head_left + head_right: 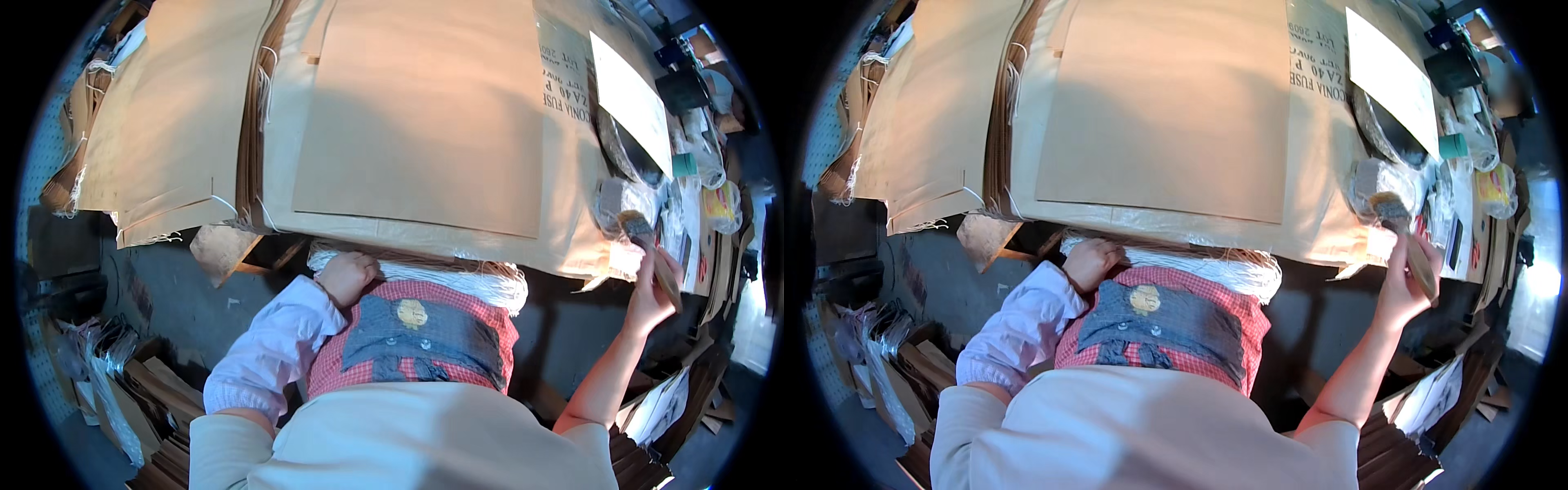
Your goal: The person repeatedly applies glue to the edge of a flat cardboard sheet using a brush, then presses a thin strip along the glued edge. The person handles multiple cardboard sheets one at a time, stacking them on a workbench in a cluttered workshop.
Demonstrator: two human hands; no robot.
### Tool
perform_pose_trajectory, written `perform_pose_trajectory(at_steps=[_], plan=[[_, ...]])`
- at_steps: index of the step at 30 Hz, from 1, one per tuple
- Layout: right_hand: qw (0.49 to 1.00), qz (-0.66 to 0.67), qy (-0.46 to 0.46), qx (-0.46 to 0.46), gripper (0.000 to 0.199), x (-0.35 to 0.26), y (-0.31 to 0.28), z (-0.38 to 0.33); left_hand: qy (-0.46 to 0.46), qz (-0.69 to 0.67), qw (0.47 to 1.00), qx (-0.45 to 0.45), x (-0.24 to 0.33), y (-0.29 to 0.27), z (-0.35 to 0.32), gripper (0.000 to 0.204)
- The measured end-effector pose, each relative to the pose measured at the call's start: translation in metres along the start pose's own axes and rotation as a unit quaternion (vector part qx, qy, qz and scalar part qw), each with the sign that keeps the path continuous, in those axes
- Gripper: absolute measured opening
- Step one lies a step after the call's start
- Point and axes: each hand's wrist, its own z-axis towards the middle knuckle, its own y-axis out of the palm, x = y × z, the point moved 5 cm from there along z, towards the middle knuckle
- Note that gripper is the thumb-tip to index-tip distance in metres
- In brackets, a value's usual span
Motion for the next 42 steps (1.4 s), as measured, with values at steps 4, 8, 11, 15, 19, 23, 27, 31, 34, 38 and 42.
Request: perform_pose_trajectory(at_steps=[4,8,11,15,19,23,27,31,34,38,42], plan=[[0.978,0.197,0.063,-0.004,0.009,-0.066,0.028,-0.011,-0.032,-0.123,0.981,0.150,0.032,-0.035,-0.018,0.006],[0.930,0.300,0.123,-0.174,0.005,-0.140,0.137,-0.050,-0.135,-0.241,0.943,0.184,0.026,-0.073,-0.042,0.006],[0.889,0.342,0.174,-0.251,0.003,-0.179,0.204,-0.065,-0.122,-0.024,0.972,0.199,0.027,-0.110,-0.061,0.011],[0.883,0.329,0.176,-0.285,0.011,-0.204,0.249,-0.076,-0.104,0.074,0.946,0.298,0.026,-0.150,-0.063,0.021],[0.928,0.222,0.112,-0.277,0.025,-0.196,0.263,-0.078,-0.143,0.122,0.965,0.183,0.016,-0.146,-0.030,0.025],[0.974,-0.007,-0.006,-0.227,0.027,-0.142,0.216,-0.052,-0.147,0.111,0.970,0.158,0.013,-0.142,-0.023,0.028],[0.981,-0.033,0.008,-0.189,0.025,-0.104,0.174,-0.035,-0.132,0.149,0.961,0.191,0.014,-0.140,-0.025,0.014],[0.963,-0.134,0.039,-0.232,0.024,-0.108,0.166,-0.026,-0.126,0.130,0.964,0.194,0.016,-0.139,-0.020,0.020],[0.965,-0.121,-0.092,-0.213,0.024,-0.134,0.181,-0.030,-0.143,0.139,0.967,0.160,0.013,-0.141,-0.023,0.022],[0.928,0.293,0.157,-0.169,0.013,-0.159,0.180,-0.039,-0.134,0.139,0.966,0.169,0.010,-0.143,-0.017,0.021],[0.895,0.352,0.118,-0.246,0.006,-0.185,0.226,-0.078,-0.126,0.120,0.967,0.184,0.007,-0.144,-0.014,0.018]])
